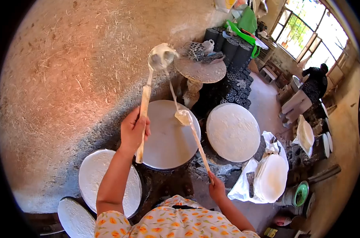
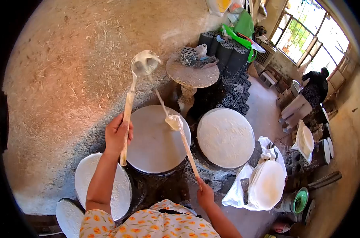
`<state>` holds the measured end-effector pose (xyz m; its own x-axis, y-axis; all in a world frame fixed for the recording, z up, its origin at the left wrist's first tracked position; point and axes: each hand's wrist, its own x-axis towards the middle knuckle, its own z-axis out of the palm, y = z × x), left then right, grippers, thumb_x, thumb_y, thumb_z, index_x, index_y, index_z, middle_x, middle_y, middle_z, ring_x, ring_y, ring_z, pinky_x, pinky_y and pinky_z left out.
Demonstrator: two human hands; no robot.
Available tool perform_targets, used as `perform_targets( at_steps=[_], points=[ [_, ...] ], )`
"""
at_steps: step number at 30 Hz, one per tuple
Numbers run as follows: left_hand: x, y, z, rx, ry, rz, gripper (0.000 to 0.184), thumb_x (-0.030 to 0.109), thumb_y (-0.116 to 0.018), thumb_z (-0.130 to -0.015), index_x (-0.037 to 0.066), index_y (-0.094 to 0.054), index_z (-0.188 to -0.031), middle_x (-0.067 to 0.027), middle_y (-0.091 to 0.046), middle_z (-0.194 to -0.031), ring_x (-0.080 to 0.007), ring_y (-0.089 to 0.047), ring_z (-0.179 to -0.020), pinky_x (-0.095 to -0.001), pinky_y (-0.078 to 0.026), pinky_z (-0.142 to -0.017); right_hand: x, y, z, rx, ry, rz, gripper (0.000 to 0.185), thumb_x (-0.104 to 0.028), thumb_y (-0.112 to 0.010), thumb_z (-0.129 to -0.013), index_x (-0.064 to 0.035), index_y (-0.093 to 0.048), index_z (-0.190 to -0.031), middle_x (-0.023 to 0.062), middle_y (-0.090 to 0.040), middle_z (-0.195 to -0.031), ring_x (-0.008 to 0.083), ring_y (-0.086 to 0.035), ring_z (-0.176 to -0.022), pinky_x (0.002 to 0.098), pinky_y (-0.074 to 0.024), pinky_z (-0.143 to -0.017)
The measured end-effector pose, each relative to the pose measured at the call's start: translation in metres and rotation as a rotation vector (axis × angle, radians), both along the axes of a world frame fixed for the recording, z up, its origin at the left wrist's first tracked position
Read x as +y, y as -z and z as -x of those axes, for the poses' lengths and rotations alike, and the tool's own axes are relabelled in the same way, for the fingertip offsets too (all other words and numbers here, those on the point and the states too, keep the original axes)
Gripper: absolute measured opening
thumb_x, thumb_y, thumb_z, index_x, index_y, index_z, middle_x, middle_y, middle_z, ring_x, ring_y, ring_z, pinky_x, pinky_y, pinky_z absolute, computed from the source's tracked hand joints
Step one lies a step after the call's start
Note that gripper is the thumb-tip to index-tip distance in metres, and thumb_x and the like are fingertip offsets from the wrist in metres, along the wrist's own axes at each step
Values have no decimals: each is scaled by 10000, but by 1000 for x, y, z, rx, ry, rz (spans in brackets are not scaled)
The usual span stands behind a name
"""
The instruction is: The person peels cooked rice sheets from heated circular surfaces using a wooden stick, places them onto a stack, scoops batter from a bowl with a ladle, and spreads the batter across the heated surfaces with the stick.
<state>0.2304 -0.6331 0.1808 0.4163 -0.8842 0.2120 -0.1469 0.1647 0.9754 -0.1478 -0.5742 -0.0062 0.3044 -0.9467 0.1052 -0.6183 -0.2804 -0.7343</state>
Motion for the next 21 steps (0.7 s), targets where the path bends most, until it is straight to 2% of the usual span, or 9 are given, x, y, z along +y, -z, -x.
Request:
perform_targets(
  at_steps=[1,3,5,8,14,16,19,20,21],
  points=[
    [4,-1,2,210,74,-36,186,119,-437,-947,6,-556,-1034,-10,-516,-702,-70,-509,-511,-206,-418,-435,-8,-1,-5,-1,-9,0,633,47,-503,-732,-217,-496,-1307,209,-620,-961,401,-593,-863,446,-486,-750],
    [11,8,3,242,76,-69,163,121,-432,-948,12,-551,-975,-11,-517,-687,-68,-509,-507,-202,-408,-423,-33,-8,-21,56,-18,-116,588,84,-457,-757,-126,-500,-1305,228,-590,-1144,360,-580,-1067,370,-466,-873],
    [18,25,2,262,99,-153,162,120,-430,-947,25,-535,-870,-13,-513,-661,-70,-500,-485,-201,-397,-403,-68,-3,-46,50,-28,-139,604,83,-464,-750,-140,-499,-1311,236,-593,-1135,343,-601,-1042,351,-473,-851],
    [29,51,6,320,71,-201,185,149,-440,-937,33,-545,-838,-21,-506,-606,-80,-490,-464,-207,-390,-394,-116,-9,-95,-10,-54,-189,612,71,-480,-744,-169,-509,-1306,241,-602,-1115,343,-616,-1002,346,-477,-835],
    [44,76,10,395,44,-303,160,117,-441,-906,22,-536,-820,-32,-496,-590,-95,-486,-450,-218,-384,-386,-114,-19,-107,-11,-117,-254,617,86,-486,-730,-134,-512,-1306,223,-616,-1115,254,-626,-1004,314,-469,-823],
    [46,83,5,430,91,-333,158,114,-443,-900,16,-545,-830,-34,-494,-586,-99,-478,-442,-226,-381,-380,-92,-4,-75,-163,-79,-93,615,94,-479,-731,-116,-509,-1308,190,-620,-1141,200,-609,-1014,295,-460,-814],
    [49,76,0,351,27,-445,158,124,-464,-899,0,-562,-906,-43,-510,-607,-105,-465,-429,-232,-376,-367,-74,10,-49,-176,31,-122,588,22,-458,-760,-162,-501,-1318,226,-598,-1148,282,-578,-1112,333,-461,-864],
    [54,81,-10,669,95,-376,225,148,-503,-891,-26,-546,-1027,-45,-515,-654,-83,-440,-416,-209,-354,-338,-82,14,-61,-127,-15,-205,594,27,-459,-763,-174,-498,-1321,235,-603,-1121,294,-597,-1067,335,-467,-849],
    [63,74,-20,1128,305,-54,318,164,-523,-889,-45,-503,-1128,-43,-506,-700,-58,-414,-408,-182,-333,-314,-82,15,-72,-71,-10,-302,599,32,-460,-766,-186,-495,-1323,245,-609,-1094,306,-617,-1022,336,-473,-834]
  ],
)
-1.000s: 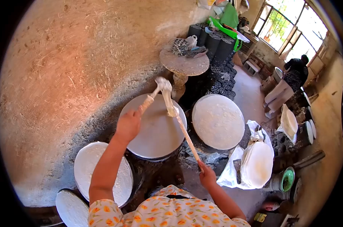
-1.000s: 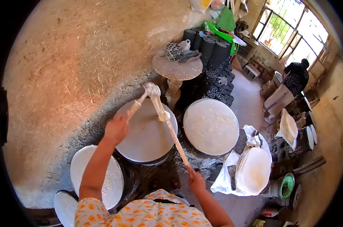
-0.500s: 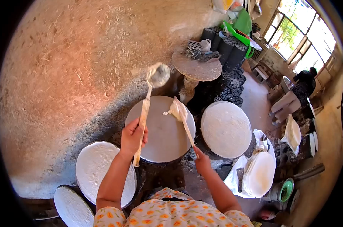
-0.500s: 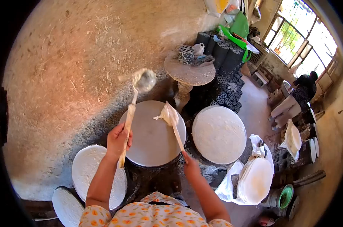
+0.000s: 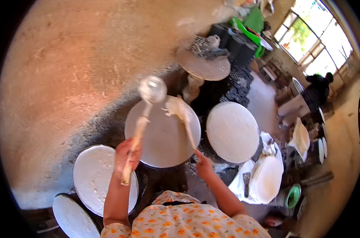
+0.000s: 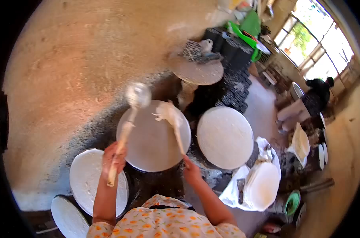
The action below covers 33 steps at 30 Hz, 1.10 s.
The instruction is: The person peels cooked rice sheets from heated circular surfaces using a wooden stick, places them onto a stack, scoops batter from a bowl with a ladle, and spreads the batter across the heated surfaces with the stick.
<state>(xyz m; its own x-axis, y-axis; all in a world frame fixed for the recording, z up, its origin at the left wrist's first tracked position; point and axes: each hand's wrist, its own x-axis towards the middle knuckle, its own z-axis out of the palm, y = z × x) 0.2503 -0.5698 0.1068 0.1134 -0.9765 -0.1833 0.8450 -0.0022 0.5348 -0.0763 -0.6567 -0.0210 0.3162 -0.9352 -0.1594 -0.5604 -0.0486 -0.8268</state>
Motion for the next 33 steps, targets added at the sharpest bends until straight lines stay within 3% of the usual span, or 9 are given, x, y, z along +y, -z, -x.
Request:
perform_targets(
  at_steps=[2,5,7,15,17,23,27,31,33],
  points=[
    [8,-22,11,-200,-179,-30,346,145,-462,-919,-64,-472,-1195,-41,-487,-715,-54,-375,-401,-174,-326,-306,-14,-12,-35,50,-74,-12,628,31,-486,-764,-241,-484,-1330,275,-620,-949,368,-646,-853,368,-493,-776],
    [13,-15,11,-403,-284,-42,309,140,-435,-933,-40,-499,-1175,-40,-501,-725,-69,-396,-409,-178,-321,-314,-25,-21,-64,35,-142,97,618,52,-474,-754,-211,-500,-1312,271,-614,-972,414,-616,-902,415,-481,-813],
    [14,-12,11,-461,-281,-101,295,144,-430,-938,-32,-507,-1162,-42,-513,-724,-68,-408,-415,-178,-319,-317,-23,-30,-75,-34,-265,122,627,51,-457,-763,-213,-479,-1332,201,-600,-1139,348,-598,-1039,382,-464,-891],
    [24,3,10,-579,-230,-162,211,122,-402,-949,-18,-528,-1044,-42,-531,-722,-70,-440,-430,-191,-338,-338,-10,-34,-26,45,-417,169,590,103,-448,-758,-108,-503,-1307,188,-618,-1140,288,-610,-1050,327,-470,-878],
    [28,1,11,-575,-255,-165,209,115,-393,-949,-20,-528,-1035,-41,-528,-717,-68,-438,-432,-191,-339,-339,-24,-32,-22,-52,7,54,613,129,-445,-746,-109,-505,-1307,196,-599,-1180,257,-594,-1087,303,-444,-913],
    [36,2,9,-613,-285,-159,198,144,-397,-957,-3,-530,-963,-36,-521,-691,-62,-431,-423,-194,-331,-338,-31,-24,-73,-36,-323,72,608,99,-441,-752,-127,-498,-1313,189,-560,-1242,261,-548,-1161,305,-401,-980],
    [40,1,11,-564,-331,-190,201,140,-389,-956,23,-541,-897,-14,-501,-628,-57,-432,-421,-191,-337,-353,-9,-63,-81,126,-448,1,571,80,-436,-756,-127,-533,-1279,179,-596,-1177,314,-565,-1113,344,-422,-974],
    [45,7,11,-574,-363,-245,201,155,-399,-957,23,-545,-914,-20,-499,-603,-60,-422,-406,-192,-335,-354,-20,-38,-47,107,-546,130,544,67,-436,-763,-117,-549,-1262,177,-616,-1141,293,-601,-1067,340,-453,-928],
    [49,6,13,-566,-388,-257,204,165,-404,-958,26,-541,-896,-22,-492,-583,-63,-415,-397,-193,-329,-353,-46,-13,-38,57,-306,194,556,23,-496,-756,-175,-541,-1274,234,-627,-1009,379,-630,-897,407,-500,-804]
  ],
)
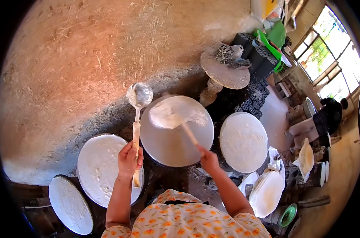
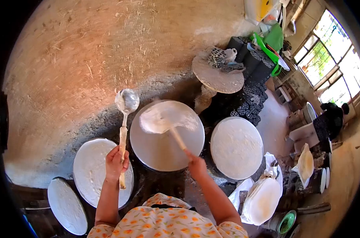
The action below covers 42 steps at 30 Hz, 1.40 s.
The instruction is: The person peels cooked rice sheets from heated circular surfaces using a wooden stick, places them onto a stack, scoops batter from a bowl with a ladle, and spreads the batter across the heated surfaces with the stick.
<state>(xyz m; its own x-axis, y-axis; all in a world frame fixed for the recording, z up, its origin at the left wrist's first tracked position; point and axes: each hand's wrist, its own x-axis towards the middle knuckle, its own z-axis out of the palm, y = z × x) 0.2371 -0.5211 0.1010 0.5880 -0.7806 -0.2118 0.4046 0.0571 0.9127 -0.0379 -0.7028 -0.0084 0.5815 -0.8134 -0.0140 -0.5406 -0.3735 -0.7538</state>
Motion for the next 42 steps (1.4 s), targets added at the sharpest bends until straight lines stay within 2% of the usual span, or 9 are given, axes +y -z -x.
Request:
perform_targets(
  at_steps=[4,10,13,16,20,22,30,35,42],
  points=[
    [10,0,0,-14,15,2,231,192,-413,-962,30,-529,-845,-29,-472,-537,-69,-397,-378,-196,-309,-350,-23,-20,-30,-19,114,-46,572,43,-468,-749,-159,-537,-1280,243,-628,-1001,324,-650,-905,343,-488,-793],
    [22,-2,2,-78,-20,-26,234,175,-407,-957,26,-531,-825,-27,-462,-533,-72,-398,-378,-202,-309,-353,12,-57,-3,172,-246,-359,567,44,-464,-752,-145,-542,-1281,211,-630,-1059,222,-634,-895,292,-466,-778],
    [20,-2,5,-50,-37,-42,220,158,-405,-951,25,-537,-835,-26,-468,-544,-74,-404,-383,-202,-317,-356,-9,-25,18,13,-217,-69,549,82,-463,-753,-131,-576,-1247,134,-662,-972,140,-594,-831,247,-459,-759],
    [15,-1,16,-43,-83,-39,212,151,-407,-950,24,-543,-848,-25,-476,-559,-75,-410,-389,-200,-322,-355,-42,-9,-6,-77,-59,-145,568,44,-490,-739,-189,-581,-1250,148,-657,-1045,152,-559,-756,254,-450,-706],
    [21,-14,27,-52,-104,-38,208,143,-403,-951,23,-545,-855,-24,-479,-567,-74,-419,-399,-199,-327,-355,-33,-29,-12,-76,-283,-285,587,49,-495,-731,-203,-577,-1255,100,-664,-1076,142,-599,-862,242,-448,-736],
    [25,-18,30,-62,-122,-54,206,140,-401,-948,25,-538,-847,-23,-476,-564,-72,-421,-402,-197,-328,-358,-25,-56,8,252,-354,-393,567,84,-460,-743,-156,-588,-1240,110,-667,-1055,121,-598,-846,236,-458,-761],
    [23,-25,57,-47,-168,-62,205,130,-380,-940,27,-522,-834,-24,-465,-557,-69,-398,-394,-197,-319,-361,-55,-12,-3,-142,-335,-223,532,88,-471,-723,-79,-593,-1213,50,-675,-1062,107,-559,-790,234,-449,-723],
    [39,-30,67,-87,-214,-118,209,124,-377,-934,23,-527,-830,-24,-465,-551,-71,-402,-394,-196,-317,-358,-56,-67,37,317,-473,-401,548,87,-472,-718,-93,-592,-1221,37,-675,-998,77,-580,-877,221,-441,-756],
    [38,-22,89,-86,-245,-147,229,134,-368,-940,-12,-544,-948,-43,-510,-653,-78,-397,-391,-196,-324,-352,-64,-38,19,-47,-416,-241,565,76,-467,-706,-116,-593,-1222,118,-657,-1107,139,-600,-953,248,-442,-832]
  ],
)
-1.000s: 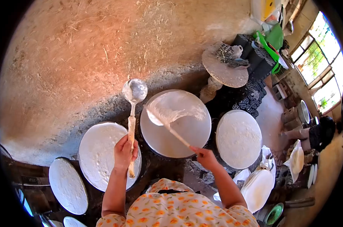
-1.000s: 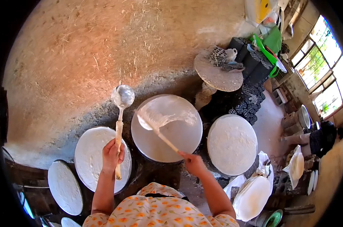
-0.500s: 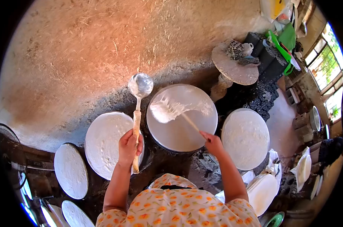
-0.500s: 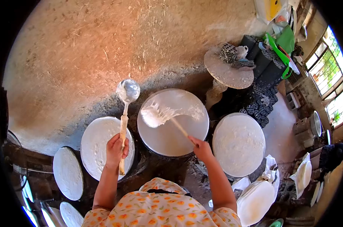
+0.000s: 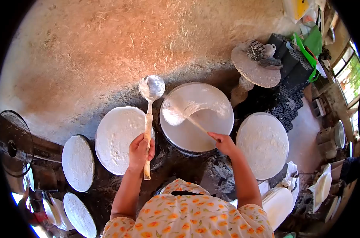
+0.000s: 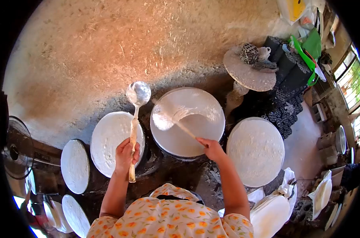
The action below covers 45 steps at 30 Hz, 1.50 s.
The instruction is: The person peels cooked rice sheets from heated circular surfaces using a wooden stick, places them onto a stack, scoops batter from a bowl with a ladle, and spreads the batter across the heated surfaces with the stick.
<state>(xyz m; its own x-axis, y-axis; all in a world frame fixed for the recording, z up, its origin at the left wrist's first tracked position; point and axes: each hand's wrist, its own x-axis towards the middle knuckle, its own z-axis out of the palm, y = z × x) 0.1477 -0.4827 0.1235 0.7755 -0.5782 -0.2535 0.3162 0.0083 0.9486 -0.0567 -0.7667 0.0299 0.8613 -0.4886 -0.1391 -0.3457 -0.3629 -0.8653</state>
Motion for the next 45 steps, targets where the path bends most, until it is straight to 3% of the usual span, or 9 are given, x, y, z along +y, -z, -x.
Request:
perform_targets(
  at_steps=[6,12,17,20,22,26,33,36,45],
  points=[
    [15,-3,12,-64,-5,-15,226,166,-389,-953,5,-539,-897,-39,-510,-625,-75,-397,-388,-197,-319,-353,-17,-5,44,237,-227,-112,559,82,-476,-697,-106,-595,-1210,133,-643,-1131,139,-596,-988,260,-443,-849],
    [-4,-9,36,-21,-96,18,203,143,-392,-938,22,-531,-852,-27,-458,-531,-80,-391,-379,-207,-322,-361,0,23,4,-110,-85,-5,531,98,-473,-723,-95,-597,-1202,164,-668,-994,196,-628,-872,256,-454,-800],
    [19,-7,44,-24,-21,-57,212,151,-388,-944,32,-527,-838,-31,-457,-524,-85,-395,-375,-208,-316,-359,-18,-14,76,338,-260,-74,528,91,-483,-726,-110,-612,-1197,148,-654,-1090,180,-621,-980,278,-456,-847],
    [22,-2,53,-38,19,-97,208,151,-391,-945,33,-533,-850,-30,-457,-527,-86,-399,-381,-209,-320,-360,-15,38,82,37,-5,-59,519,83,-476,-734,-108,-613,-1197,141,-642,-1130,193,-608,-1041,290,-454,-873],
    [15,0,60,10,-13,-84,208,155,-392,-946,27,-541,-876,-30,-481,-575,-85,-413,-399,-214,-336,-366,-7,64,53,-218,279,30,515,60,-468,-753,-74,-574,-1239,98,-681,-972,126,-576,-809,253,-452,-735],
    [26,-21,49,406,85,263,291,192,-434,-944,-32,-519,-1108,-11,-475,-707,-48,-363,-412,-174,-304,-326,29,7,67,23,-55,-30,510,54,-471,-758,-81,-578,-1239,17,-621,-787,108,-491,-686,264,-425,-633],
    [61,-26,26,239,188,323,379,216,-470,-945,-62,-483,-1202,-15,-448,-672,-37,-364,-403,-164,-304,-314,110,38,139,-2,273,-263,465,70,-537,-759,-133,-651,-1161,-14,-660,-927,49,-497,-717,218,-432,-633],
    [72,-19,20,230,220,288,352,180,-464,-943,-68,-483,-1191,-24,-457,-668,-49,-379,-413,-172,-312,-323,174,47,77,-229,264,86,437,29,-561,-760,-189,-662,-1125,139,-627,-822,234,-628,-737,319,-491,-631],
    [127,-6,-16,40,293,147,218,135,-417,-952,-14,-526,-1068,-31,-494,-663,-75,-429,-418,-200,-327,-331,231,27,112,618,362,464,373,-218,-533,-889,-316,-528,-1249,140,-573,-852,331,-609,-745,433,-488,-661]
  ],
)
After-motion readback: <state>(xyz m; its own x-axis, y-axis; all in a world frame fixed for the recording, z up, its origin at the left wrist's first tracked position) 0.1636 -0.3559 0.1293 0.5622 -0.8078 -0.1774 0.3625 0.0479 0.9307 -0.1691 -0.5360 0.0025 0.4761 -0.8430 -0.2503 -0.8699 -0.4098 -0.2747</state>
